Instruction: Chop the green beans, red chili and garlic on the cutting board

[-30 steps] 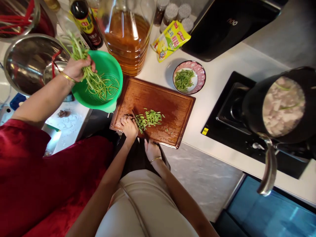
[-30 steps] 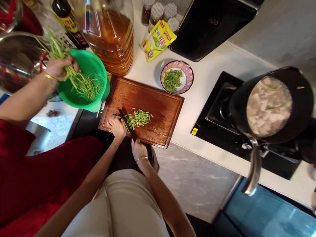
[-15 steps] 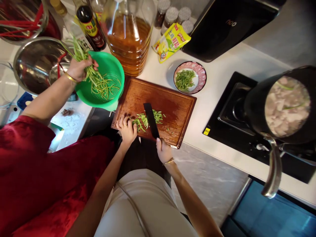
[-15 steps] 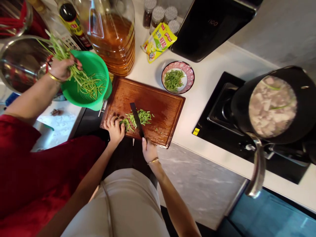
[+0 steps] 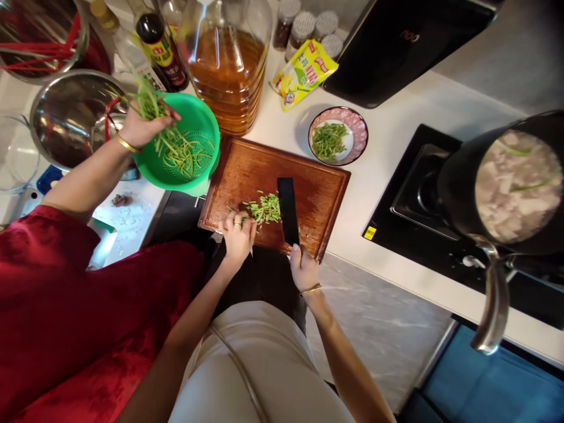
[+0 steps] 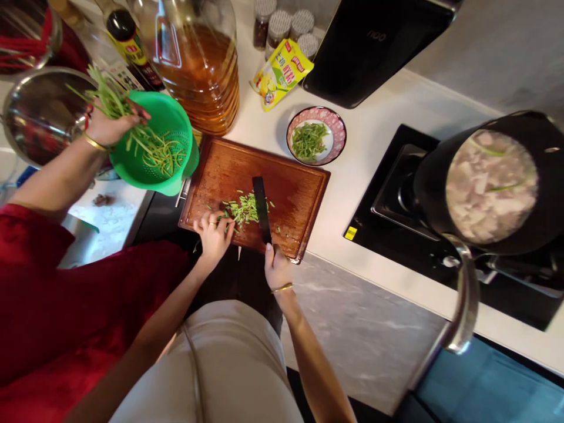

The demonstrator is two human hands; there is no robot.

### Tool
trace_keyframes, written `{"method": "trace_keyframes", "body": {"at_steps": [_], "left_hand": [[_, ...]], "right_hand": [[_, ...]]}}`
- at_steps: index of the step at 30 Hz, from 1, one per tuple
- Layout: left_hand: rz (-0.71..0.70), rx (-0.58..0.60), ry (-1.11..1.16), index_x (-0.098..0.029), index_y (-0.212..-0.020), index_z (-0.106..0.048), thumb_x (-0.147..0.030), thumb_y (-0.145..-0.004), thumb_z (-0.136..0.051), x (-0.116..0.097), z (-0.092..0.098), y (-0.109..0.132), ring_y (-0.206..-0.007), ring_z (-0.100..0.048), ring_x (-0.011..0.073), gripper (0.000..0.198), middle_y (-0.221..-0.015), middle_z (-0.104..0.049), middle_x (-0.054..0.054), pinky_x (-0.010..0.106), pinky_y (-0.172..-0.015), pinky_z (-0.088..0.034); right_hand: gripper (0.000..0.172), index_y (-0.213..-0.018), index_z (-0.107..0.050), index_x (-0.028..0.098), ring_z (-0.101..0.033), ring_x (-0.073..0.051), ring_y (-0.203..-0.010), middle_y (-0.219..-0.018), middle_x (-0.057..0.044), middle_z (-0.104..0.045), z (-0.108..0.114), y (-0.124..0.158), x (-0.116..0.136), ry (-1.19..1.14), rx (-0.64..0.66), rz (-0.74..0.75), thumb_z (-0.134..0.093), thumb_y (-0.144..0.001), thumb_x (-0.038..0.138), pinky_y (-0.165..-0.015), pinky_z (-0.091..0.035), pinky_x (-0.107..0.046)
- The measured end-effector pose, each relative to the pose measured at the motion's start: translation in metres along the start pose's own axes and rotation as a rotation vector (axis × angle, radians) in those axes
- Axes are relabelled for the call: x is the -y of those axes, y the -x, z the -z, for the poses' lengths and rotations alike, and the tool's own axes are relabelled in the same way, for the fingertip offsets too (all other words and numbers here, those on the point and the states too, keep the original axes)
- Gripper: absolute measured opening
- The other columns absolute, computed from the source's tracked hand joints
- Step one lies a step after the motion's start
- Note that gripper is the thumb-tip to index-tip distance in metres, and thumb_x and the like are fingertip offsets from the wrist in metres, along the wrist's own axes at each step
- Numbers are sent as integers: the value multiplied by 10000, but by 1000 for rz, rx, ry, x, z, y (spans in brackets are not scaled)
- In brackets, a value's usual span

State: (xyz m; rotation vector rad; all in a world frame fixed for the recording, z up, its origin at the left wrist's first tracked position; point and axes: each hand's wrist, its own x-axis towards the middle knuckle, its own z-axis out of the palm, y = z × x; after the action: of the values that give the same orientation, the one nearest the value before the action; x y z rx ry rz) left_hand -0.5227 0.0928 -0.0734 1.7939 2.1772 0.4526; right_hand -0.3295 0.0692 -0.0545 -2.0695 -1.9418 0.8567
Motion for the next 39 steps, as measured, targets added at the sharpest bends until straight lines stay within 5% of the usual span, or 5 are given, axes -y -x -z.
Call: {"method": "trace_keyframes", "body": {"at_steps": [14,24,31,36,39], "left_hand": [[177,-65,60,-144,-1151,-542,-364,-881,-536,33,30,-5,-1053,-557,225,349,-1180,-559,109,446,-882,-480],[-235,403,366,-207,-984,-595,-550,-740,-568,18,151,-241,-961,-635,229,421,-964,-671,34,448,-843,-486],[-280,492,756,-333,-734,-608,-443,-581,-724,-18,121,-230,-851,-635,263,221,-841,-689,11,477,-879,-515],[-218,511,597,-251,-804,-631,-454,-621,-729,-30,103,-254,-906,-639,233,290,-885,-683,12,441,-894,-515],[-106,396,362,-225,-849,-632,-497,-733,-638,-31,76,-209,-932,-641,240,295,-876,-666,14,479,-839,-496]], "right_hand": [[349,-939,-572,131,-635,-178,-591,-689,-84,-677,-22,21,54,283,375,50,-295,-963,342,-496,-321,-242],[365,-1024,-538,110,-677,-224,-692,-773,-128,-696,-30,12,77,343,504,-79,-269,-977,353,-551,-408,-260],[379,-1045,-547,102,-681,-218,-703,-769,-140,-689,-51,-1,86,325,492,-139,-281,-976,363,-607,-455,-266],[385,-1013,-591,102,-664,-199,-718,-821,-133,-691,-53,-1,68,182,308,-15,-273,-969,314,-610,-430,-244],[437,-994,-599,94,-629,-177,-601,-716,-114,-674,-40,10,49,123,184,7,-239,-964,341,-536,-383,-234]]}}
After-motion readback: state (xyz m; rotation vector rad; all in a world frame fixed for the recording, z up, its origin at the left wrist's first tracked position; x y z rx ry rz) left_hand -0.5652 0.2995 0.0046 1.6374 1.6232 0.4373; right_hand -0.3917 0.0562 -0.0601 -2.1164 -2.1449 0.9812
